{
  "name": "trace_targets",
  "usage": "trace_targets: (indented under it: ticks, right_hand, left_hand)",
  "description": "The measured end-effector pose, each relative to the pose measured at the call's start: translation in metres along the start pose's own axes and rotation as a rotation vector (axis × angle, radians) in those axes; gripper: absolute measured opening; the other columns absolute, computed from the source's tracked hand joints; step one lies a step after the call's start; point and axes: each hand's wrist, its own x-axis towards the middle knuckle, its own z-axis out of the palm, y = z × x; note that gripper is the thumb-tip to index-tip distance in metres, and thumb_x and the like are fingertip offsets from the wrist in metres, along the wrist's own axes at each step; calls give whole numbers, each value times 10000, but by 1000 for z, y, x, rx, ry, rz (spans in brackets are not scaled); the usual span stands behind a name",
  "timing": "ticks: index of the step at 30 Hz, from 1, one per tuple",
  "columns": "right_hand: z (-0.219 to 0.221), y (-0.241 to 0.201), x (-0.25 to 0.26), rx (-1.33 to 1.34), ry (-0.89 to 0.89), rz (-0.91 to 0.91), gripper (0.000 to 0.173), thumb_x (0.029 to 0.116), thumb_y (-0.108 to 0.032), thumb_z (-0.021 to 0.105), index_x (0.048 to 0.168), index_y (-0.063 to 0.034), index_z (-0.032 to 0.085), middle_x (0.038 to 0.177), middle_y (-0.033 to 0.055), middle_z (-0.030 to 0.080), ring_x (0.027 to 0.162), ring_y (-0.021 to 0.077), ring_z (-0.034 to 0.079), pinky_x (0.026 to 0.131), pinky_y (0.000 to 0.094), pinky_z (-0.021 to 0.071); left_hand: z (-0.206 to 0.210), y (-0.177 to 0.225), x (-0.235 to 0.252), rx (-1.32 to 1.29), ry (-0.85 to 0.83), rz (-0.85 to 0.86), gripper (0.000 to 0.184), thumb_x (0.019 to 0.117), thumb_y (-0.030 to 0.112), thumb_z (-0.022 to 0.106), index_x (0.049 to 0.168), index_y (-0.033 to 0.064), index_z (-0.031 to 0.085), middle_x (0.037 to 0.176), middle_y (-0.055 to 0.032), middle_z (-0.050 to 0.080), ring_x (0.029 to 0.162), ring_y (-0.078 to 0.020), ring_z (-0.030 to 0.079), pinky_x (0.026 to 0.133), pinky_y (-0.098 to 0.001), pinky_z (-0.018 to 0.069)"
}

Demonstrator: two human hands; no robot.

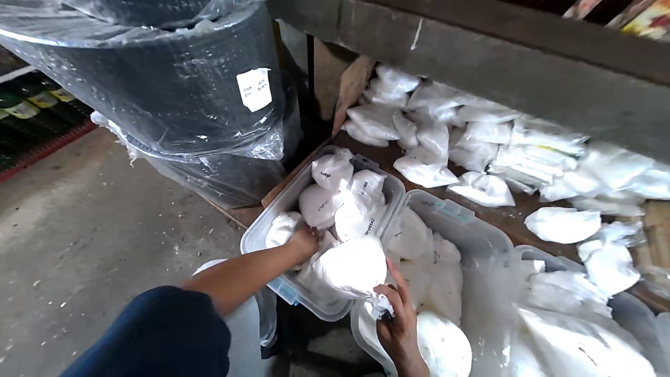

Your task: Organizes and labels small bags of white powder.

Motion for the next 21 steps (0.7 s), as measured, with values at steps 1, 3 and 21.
trace_targets:
  ticks: [1,3,21]
  right_hand:
    - [0,0,-1,1,0,5,159,944,-174,585,1094,-126,609,1529,140,449,927,37,651,820,171,545]
    - [-1,0,-2,-8,-5,21,171,942,-194,594,1095,-120,615,1539,154,443,919,38,654,814,168,543]
    - [4,0,2,34,31,7,134,980,-251,592,1059,-147,623,1533,54,468,1170,11,607,981,183,513]
  left_hand:
    - [-11,4,-14,-42,82,-69,345,966,-49,527,1302,-90,597,1466,-287,495,1386,-490,439,1087,-657,384]
    - [-30,7,-39,-132,207,-275,372,973,-120,459,1333,-124,551,1498,-323,445,1394,-527,415,1029,-692,417]
    - [-12,20,-32,-526,57,-139,847,799,4,813,1525,-20,376,1513,-397,322,1229,-616,502,917,-696,511]
